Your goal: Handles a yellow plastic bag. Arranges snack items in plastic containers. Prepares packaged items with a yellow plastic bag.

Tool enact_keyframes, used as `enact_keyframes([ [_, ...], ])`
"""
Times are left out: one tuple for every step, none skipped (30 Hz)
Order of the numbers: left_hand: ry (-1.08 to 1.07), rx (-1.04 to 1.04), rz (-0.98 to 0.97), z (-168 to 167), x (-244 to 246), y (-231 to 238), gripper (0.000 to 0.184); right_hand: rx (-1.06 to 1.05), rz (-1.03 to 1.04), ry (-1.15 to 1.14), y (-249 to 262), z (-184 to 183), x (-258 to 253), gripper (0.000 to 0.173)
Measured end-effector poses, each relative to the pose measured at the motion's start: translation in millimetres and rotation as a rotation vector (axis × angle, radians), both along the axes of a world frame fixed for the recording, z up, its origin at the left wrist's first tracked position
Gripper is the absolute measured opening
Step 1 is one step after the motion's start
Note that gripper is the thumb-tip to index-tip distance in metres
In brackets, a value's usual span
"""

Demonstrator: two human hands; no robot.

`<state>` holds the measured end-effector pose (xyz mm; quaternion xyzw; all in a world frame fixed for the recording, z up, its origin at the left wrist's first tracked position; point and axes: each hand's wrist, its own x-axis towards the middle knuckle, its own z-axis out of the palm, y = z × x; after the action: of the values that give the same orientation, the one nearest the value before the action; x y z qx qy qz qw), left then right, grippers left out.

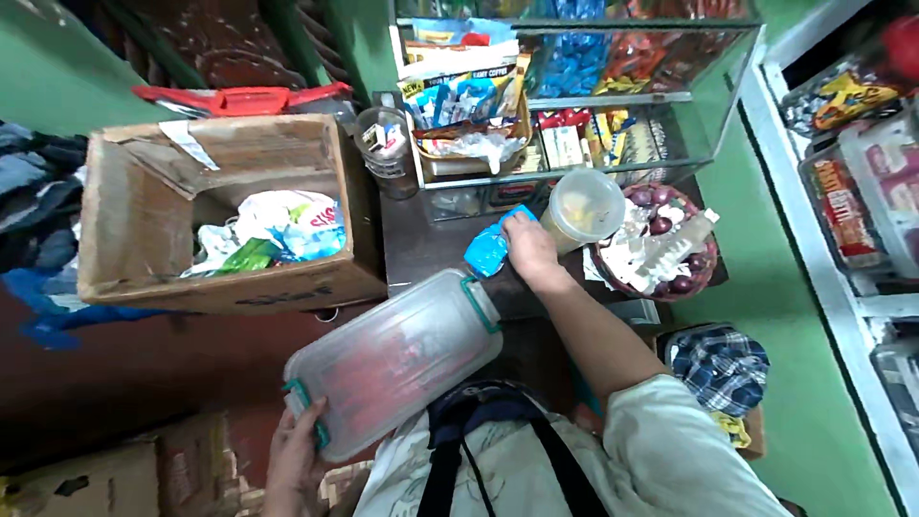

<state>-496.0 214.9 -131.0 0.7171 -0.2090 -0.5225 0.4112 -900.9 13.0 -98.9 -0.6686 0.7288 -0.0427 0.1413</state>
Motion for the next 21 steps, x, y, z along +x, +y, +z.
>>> enact_keyframes([
  [-0.002, -0.003, 0.005, 1, 3, 2, 0.041, -0.036, -0.008, -0.029, 2, 2, 2, 0.023],
  [-0.004, -0.007, 0.011, 1, 7, 5, 0.04, -0.075, -0.019, -0.057, 5, 5, 4, 0.023],
  [-0.011, -0.003, 0.009, 1, 12, 7, 0.04, -0.108, -0.033, -0.095, 10, 11, 8, 0.023],
  [-0.014, -0.002, -0.003, 1, 16, 8, 0.039, -0.139, -0.056, -0.136, 17, 19, 12, 0.023],
  [-0.005, -0.002, -0.009, 1, 21, 8, 0.039, -0.188, -0.08, -0.175, 24, 29, 15, 0.023],
  [-0.003, -0.001, -0.016, 0, 25, 8, 0.039, -0.255, -0.106, -0.216, 31, 39, 17, 0.022],
  [-0.003, 0.0, -0.021, -1, 28, 5, 0.039, -0.337, -0.131, -0.263, 38, 50, 17, 0.021],
  [-0.003, 0.0, -0.026, -2, 29, 2, 0.038, -0.432, -0.152, -0.305, 45, 63, 16, 0.019],
  [-0.004, 0.0, -0.036, -2, 28, -4, 0.038, -0.529, -0.164, -0.349, 52, 77, 12, 0.018],
  [-0.005, -0.003, -0.055, -3, 25, -10, 0.039, -0.618, -0.17, -0.403, 60, 92, 6, 0.018],
  [0.0, -0.015, -0.078, -5, 21, -17, 0.041, -0.691, -0.177, -0.46, 68, 107, -3, 0.018],
  [0.006, -0.029, -0.096, -7, 14, -26, 0.04, -0.745, -0.185, -0.519, 77, 123, -13, 0.019],
  [0.014, -0.041, -0.12, -9, 6, -34, 0.04, -0.791, -0.2, -0.574, 87, 137, -24, 0.019],
  [0.023, -0.044, -0.142, -10, -5, -43, 0.041, -0.815, -0.224, -0.623, 98, 150, -37, 0.019],
  [0.032, -0.048, -0.168, -11, -16, -51, 0.042, -0.831, -0.268, -0.648, 108, 161, -51, 0.02],
  [0.042, -0.054, -0.203, -12, -27, -59, 0.043, -0.84, -0.318, -0.662, 118, 169, -66, 0.019],
  [0.052, -0.061, -0.235, -13, -38, -67, 0.044, -0.848, -0.373, -0.683, 127, 174, -82, 0.019],
  [0.06, -0.068, -0.259, -14, -50, -74, 0.044, -0.854, -0.434, -0.716, 134, 175, -98, 0.017],
  [0.06, -0.07, -0.281, -14, -62, -81, 0.044, -0.871, -0.483, -0.753, 139, 172, -113, 0.014],
  [0.064, -0.079, -0.302, -15, -74, -87, 0.044, -0.885, -0.529, -0.773, 143, 168, -127, 0.011],
  [0.071, -0.089, -0.315, -17, -83, -92, 0.042, -0.887, -0.569, -0.776, 146, 162, -139, 0.01],
])
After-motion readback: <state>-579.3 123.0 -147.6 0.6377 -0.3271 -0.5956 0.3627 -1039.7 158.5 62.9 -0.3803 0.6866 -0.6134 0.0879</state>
